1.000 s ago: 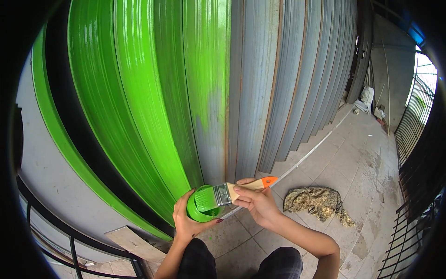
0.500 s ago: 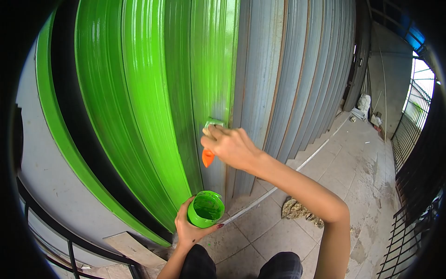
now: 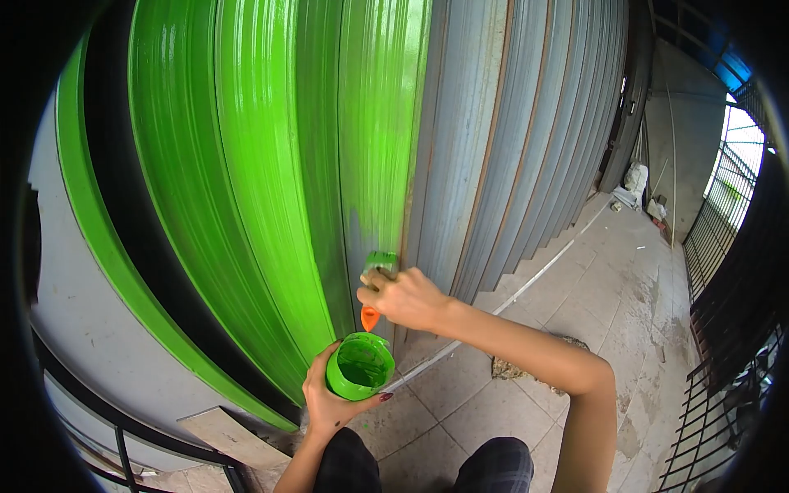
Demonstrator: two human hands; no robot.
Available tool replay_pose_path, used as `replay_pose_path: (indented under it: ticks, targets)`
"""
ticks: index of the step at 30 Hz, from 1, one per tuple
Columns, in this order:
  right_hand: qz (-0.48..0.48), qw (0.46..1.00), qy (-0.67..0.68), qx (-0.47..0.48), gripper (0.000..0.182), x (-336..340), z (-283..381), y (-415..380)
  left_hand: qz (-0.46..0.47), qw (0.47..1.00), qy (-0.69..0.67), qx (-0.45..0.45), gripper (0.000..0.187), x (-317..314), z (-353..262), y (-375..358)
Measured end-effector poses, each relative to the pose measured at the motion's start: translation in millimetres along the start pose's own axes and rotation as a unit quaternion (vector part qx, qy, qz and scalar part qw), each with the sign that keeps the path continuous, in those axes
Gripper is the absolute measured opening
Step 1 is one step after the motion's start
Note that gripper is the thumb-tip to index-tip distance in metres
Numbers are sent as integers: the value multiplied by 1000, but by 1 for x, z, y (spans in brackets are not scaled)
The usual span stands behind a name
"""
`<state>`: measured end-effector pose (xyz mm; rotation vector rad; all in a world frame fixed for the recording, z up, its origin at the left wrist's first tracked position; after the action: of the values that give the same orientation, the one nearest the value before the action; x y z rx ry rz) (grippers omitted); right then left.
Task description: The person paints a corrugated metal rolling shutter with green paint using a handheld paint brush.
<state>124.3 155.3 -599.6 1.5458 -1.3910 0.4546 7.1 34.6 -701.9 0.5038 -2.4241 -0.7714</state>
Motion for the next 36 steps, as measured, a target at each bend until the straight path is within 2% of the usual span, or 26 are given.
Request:
replay_pose_path:
  ticks: [3,5,8,9,12,13,14,17,19,21,26,30,33,35,36]
  targets:
    - [-86,995,-19,-56,13,85,-48,36,1,1000,0,-2,92,0,0,0]
    - [-194,971,-121,-62,14,136,-65,46,-3,1000,-9,-5,92,-2,0,0]
    - [-179,971,-154,-31,15,82,-43,27,-2,1000,-15,-5,91,-1,-2,0]
    - [-141,976,-167,-10,15,52,-28,13,-2,1000,-13,-6,91,0,-3,-1]
    - [-64,996,-66,-3,11,-29,16,-36,4,1000,18,-22,91,3,-11,-1]
    - [1,999,27,-27,14,-38,21,-43,14,998,46,-33,90,4,-13,-1]
    - [4,998,54,-37,17,-39,16,-46,24,996,73,-43,90,3,-14,-1]
    - [13,990,113,-80,23,-17,-9,-33,28,1000,-12,5,87,4,-9,1]
    - [-77,973,192,-101,18,19,-35,-14,28,999,-15,4,86,3,-9,0]
    - [-95,971,196,-100,18,41,-57,2,23,998,-56,11,86,1,-5,1]
    - [-266,962,54,-27,20,121,-76,36,21,974,-223,32,86,-6,8,-1]
    - [-223,972,-56,-47,13,101,-59,24,23,963,-269,22,89,-2,7,-2]
    - [-162,981,-104,-10,10,17,-22,-11,0,958,-285,20,92,6,14,-8]
    - [-109,991,-76,11,8,-29,9,-39,-32,953,-301,31,93,12,17,-11]
    - [-56,998,-18,16,8,-49,22,-52,-35,953,-299,39,92,13,17,-13]
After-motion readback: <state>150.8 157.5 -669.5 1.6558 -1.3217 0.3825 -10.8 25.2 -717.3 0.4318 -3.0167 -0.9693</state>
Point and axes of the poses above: each hand's wrist, its own y-axis towards the middle knuckle, its own x-axis out of the back of the hand, z = x × y, the point moved 6 cm from there along y, towards the middle knuckle, and after that the axes turned 5 degrees about z, right-handed, at the moved point
